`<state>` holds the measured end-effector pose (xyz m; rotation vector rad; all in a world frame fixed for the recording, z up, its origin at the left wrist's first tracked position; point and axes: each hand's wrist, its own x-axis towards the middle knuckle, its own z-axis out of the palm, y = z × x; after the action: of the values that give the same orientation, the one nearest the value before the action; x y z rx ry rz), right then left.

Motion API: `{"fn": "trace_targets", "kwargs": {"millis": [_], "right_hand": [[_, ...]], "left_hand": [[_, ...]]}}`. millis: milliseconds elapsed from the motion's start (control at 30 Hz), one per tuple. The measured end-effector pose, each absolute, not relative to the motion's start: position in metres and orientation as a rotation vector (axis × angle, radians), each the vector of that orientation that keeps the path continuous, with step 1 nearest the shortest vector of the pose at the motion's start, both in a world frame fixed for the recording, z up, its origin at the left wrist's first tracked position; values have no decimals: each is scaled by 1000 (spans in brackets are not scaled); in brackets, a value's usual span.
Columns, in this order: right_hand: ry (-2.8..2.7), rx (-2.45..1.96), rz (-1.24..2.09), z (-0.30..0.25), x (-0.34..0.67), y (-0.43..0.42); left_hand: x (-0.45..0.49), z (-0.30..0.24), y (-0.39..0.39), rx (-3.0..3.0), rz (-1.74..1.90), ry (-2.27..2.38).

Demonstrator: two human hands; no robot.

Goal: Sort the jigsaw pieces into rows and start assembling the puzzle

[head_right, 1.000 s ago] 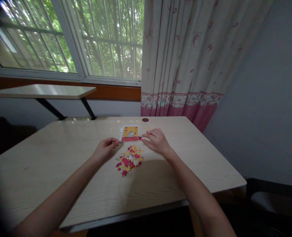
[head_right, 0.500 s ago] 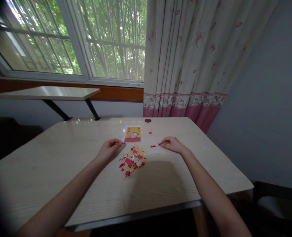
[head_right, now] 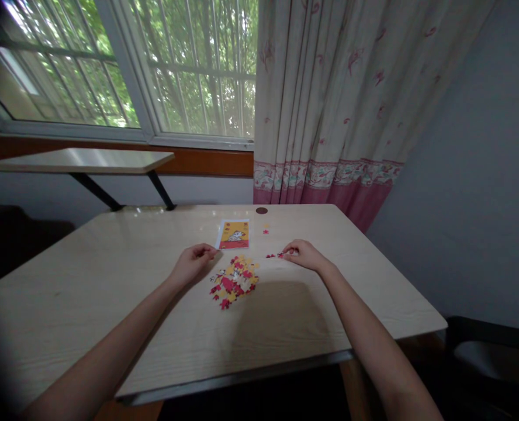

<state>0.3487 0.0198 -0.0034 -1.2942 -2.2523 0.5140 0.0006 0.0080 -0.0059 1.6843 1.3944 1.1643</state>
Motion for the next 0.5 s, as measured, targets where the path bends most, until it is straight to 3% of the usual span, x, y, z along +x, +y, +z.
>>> {"fn": "trace_targets", "kwargs": {"millis": [500], "right_hand": [[-2299, -1215, 392, -1, 337, 18]], "left_hand": [[1, 5, -6, 2307, 763, 1304]]}}
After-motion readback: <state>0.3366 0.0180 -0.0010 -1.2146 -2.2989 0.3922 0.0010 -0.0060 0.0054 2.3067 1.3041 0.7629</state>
